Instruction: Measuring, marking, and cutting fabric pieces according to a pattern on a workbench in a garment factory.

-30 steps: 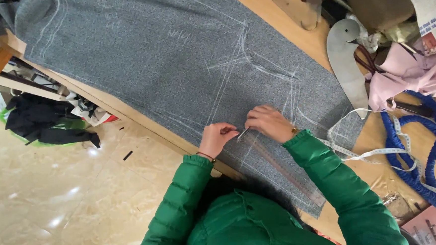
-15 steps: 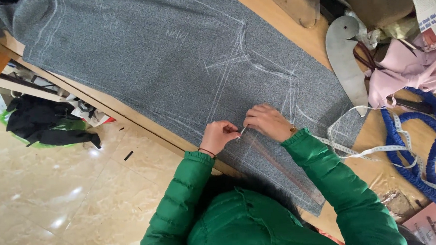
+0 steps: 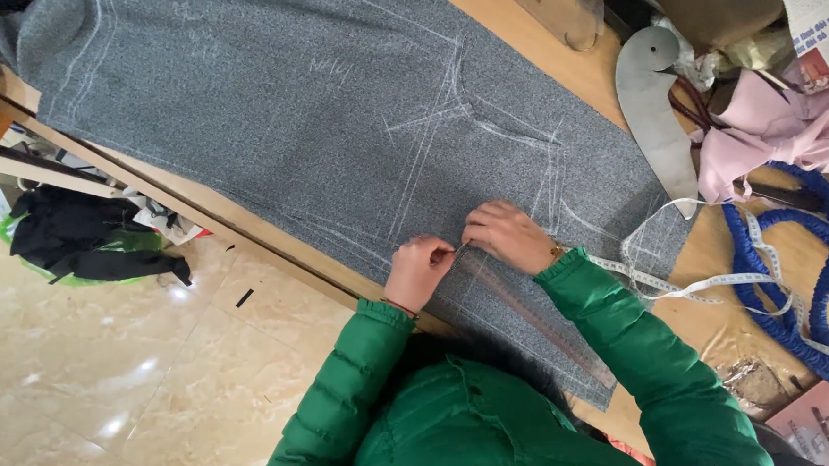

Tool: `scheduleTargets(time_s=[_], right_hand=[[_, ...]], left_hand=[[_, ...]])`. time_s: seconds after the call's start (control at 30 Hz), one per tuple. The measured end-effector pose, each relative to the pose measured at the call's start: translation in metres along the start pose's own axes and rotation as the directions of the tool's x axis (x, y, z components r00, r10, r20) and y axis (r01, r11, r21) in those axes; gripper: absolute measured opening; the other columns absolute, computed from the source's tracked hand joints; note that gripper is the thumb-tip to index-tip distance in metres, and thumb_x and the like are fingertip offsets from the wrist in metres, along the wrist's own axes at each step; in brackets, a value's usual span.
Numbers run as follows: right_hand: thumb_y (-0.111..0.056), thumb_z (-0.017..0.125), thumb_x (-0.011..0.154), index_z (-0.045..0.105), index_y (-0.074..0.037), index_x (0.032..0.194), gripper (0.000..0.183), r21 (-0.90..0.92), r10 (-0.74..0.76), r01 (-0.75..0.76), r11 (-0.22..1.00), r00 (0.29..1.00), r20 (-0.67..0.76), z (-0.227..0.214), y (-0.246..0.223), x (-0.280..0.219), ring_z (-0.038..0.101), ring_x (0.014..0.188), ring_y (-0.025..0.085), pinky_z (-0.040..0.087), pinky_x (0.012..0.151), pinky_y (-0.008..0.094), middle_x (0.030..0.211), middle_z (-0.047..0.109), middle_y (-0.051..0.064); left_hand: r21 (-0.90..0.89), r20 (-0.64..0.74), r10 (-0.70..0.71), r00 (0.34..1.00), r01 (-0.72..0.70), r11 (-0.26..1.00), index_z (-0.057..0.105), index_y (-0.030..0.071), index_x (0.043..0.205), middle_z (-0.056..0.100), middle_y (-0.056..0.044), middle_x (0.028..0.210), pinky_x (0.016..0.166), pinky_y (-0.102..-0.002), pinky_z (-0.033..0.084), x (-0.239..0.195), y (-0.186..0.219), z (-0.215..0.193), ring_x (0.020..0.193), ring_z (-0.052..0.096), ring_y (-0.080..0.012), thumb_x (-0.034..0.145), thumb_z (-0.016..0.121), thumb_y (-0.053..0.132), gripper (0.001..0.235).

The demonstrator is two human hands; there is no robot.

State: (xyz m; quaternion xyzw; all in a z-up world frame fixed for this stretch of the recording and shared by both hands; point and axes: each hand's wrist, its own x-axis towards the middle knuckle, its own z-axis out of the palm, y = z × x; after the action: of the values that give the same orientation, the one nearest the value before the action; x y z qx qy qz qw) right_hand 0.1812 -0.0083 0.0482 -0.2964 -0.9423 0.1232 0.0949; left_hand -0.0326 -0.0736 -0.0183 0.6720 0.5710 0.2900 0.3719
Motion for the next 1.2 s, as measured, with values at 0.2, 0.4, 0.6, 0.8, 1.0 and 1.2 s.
scheduleTargets(time_s=[0.2, 0.4, 0.6, 0.8, 1.0, 1.2], right_hand=[[-0.029, 0.057, 0.104, 0.064, -0.016, 0.091, 0.02, -0.006, -0.021, 0.021, 1.0, 1.0, -0.021, 0.001, 0.001, -0.001, 0.065, 0.097, 0.023, 0.054, 0.094, 0.042, 0.088, 0.06, 0.001], [-0.021, 0.065, 0.099, 0.07, -0.015, 0.102, 0.008, 0.072, 0.034, -0.029, 0.997, 0.997, -0.063, 0.009, 0.001, -0.007, 0.067, 0.105, 0.027, 0.053, 0.098, 0.046, 0.098, 0.067, 0.004], [-0.025, 0.07, 0.096, 0.067, -0.011, 0.112, 0.022, 0.078, 0.168, -0.16, 0.984, 0.98, -0.103, -0.001, 0.015, -0.045, 0.066, 0.113, 0.033, 0.053, 0.097, 0.051, 0.107, 0.068, 0.01], [-0.016, 0.072, 0.096, 0.071, -0.009, 0.098, 0.007, 0.023, 0.196, -0.196, 0.98, 0.961, -0.196, -0.015, 0.013, -0.052, 0.071, 0.106, 0.03, 0.055, 0.095, 0.045, 0.1, 0.071, 0.009], [-0.019, 0.07, 0.098, 0.071, -0.012, 0.099, 0.007, -0.018, 0.212, -0.221, 0.975, 0.954, -0.213, -0.005, 0.019, -0.053, 0.073, 0.103, 0.026, 0.057, 0.093, 0.042, 0.098, 0.073, 0.005], [-0.019, 0.07, 0.097, 0.07, -0.012, 0.094, 0.007, -0.133, 0.169, -0.202, 0.97, 0.96, -0.223, 0.009, 0.027, -0.053, 0.073, 0.097, 0.025, 0.056, 0.091, 0.04, 0.092, 0.071, 0.004]], left_hand=[[0.29, -0.156, 0.173, 0.973, -0.122, 0.949, 0.069, 0.017, 0.092, 0.064, -0.004, 0.083, 0.062, -0.041, 0.062, -0.007, 0.004, 0.028, 0.07, 0.074, -0.0308, 0.082, 0.076, 0.027, 0.016], [0.493, -0.164, 0.263, 0.951, -0.152, 0.857, 0.064, 0.015, 0.084, 0.062, -0.003, 0.08, 0.059, -0.037, 0.059, 0.0, -0.009, 0.053, 0.067, 0.072, -0.026, 0.085, 0.068, 0.024, 0.009], [0.533, -0.118, 0.271, 0.955, -0.169, 0.829, 0.062, 0.014, 0.085, 0.065, -0.003, 0.082, 0.059, -0.037, 0.059, 0.002, -0.012, 0.057, 0.07, 0.073, -0.0258, 0.083, 0.066, 0.022, 0.01], [0.513, -0.098, 0.23, 0.968, -0.148, 0.845, 0.062, 0.013, 0.087, 0.064, -0.003, 0.084, 0.058, -0.039, 0.058, 0.002, -0.011, 0.057, 0.071, 0.072, -0.0273, 0.085, 0.064, 0.023, 0.01], [0.519, -0.094, 0.226, 0.97, -0.146, 0.842, 0.062, 0.012, 0.087, 0.063, -0.004, 0.083, 0.057, -0.039, 0.058, 0.002, -0.005, 0.054, 0.069, 0.072, -0.0273, 0.085, 0.063, 0.022, 0.01], [0.51, -0.071, 0.228, 0.971, -0.161, 0.845, 0.063, 0.011, 0.088, 0.064, -0.005, 0.082, 0.055, -0.038, 0.058, 0.0, 0.002, 0.046, 0.069, 0.073, -0.0287, 0.086, 0.063, 0.018, 0.007]])
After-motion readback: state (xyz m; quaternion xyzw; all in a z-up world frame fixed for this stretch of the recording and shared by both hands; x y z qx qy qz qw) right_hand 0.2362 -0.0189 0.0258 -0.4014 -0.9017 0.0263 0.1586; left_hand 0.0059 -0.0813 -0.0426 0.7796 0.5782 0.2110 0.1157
